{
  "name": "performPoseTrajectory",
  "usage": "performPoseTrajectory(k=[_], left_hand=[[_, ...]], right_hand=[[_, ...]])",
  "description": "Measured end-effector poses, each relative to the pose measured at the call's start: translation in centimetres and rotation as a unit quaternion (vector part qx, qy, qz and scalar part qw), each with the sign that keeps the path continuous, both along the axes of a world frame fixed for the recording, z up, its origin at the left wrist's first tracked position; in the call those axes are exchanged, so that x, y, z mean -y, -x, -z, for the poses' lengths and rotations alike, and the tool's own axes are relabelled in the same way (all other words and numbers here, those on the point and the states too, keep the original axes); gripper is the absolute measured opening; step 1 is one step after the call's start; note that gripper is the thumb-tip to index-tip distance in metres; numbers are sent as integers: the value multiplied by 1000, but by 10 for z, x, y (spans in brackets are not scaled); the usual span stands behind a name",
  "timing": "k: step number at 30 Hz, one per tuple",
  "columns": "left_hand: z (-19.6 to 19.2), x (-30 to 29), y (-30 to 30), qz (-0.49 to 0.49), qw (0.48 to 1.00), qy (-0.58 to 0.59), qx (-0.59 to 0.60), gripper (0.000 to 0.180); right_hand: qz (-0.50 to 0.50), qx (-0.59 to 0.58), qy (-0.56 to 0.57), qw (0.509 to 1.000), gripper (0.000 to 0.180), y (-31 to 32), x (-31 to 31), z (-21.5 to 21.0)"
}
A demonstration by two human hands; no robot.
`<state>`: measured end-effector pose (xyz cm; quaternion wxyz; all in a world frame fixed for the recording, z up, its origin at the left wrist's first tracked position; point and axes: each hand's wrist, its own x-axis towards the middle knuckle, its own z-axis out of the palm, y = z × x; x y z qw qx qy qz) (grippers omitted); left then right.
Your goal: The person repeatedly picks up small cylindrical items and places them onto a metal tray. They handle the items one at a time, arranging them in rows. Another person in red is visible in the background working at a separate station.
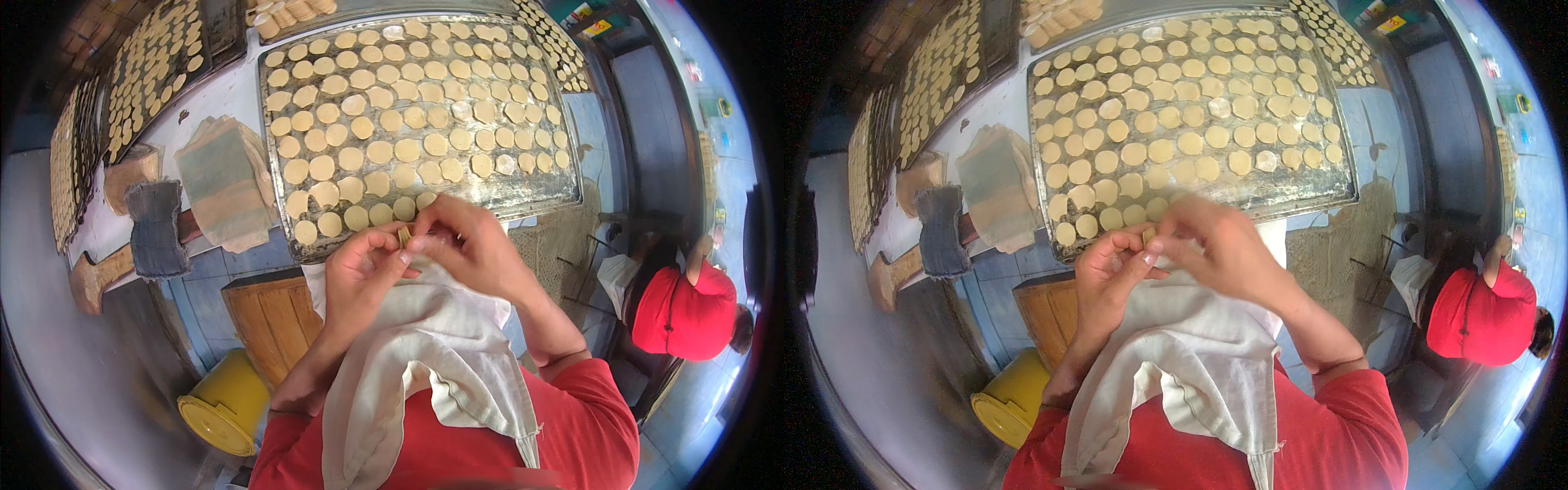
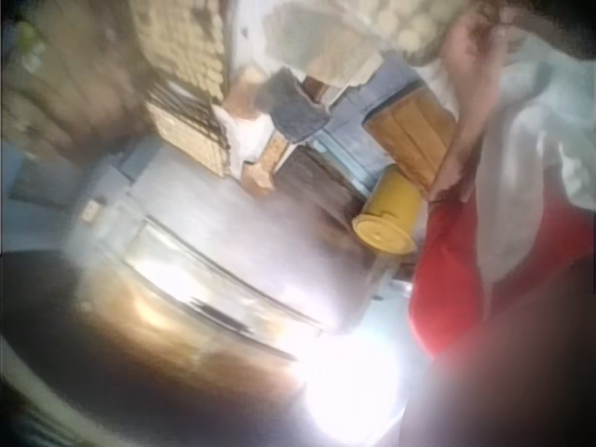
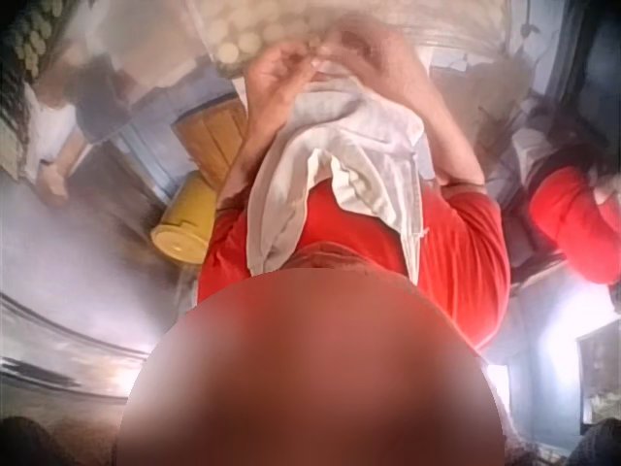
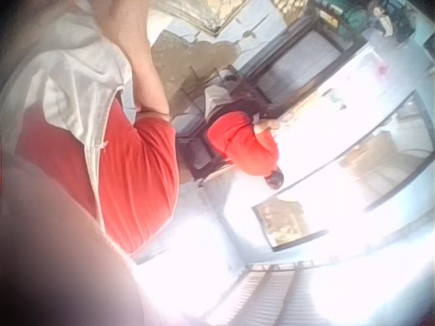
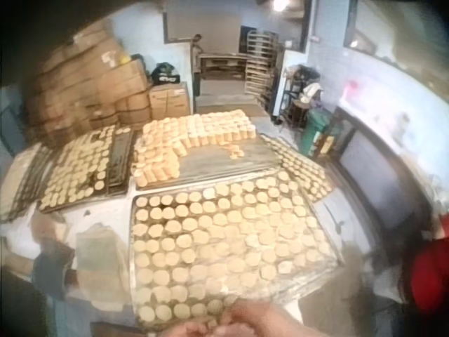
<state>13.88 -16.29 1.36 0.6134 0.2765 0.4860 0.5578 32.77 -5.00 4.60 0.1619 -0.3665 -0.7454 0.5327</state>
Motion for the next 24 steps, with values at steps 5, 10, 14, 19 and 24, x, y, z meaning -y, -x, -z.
performPoseTrajectory(k=[5, 10, 14, 19, 24], left_hand=[[-3, -8, -7, 16, 1000, 12, 11, 5], [-6, -17, -19, 48, 998, 26, -9, 9], [-10, -25, -27, 53, 998, 38, 13, 13], [-12, -37, -37, 88, 995, 34, -17, 13], [-9, -41, -46, 104, 994, 10, -20, 16]], right_hand=[[121, 137, -178, 967, 14, -16, -6, 5], [64, 13, -59, 996, 8, -32, -5, 7], [130, 129, -134, 974, 10, -44, -11, 3], [46, -20, -30, 998, 13, -55, -12, -1], [156, 129, -125, 971, 24, -75, -23, 1]])
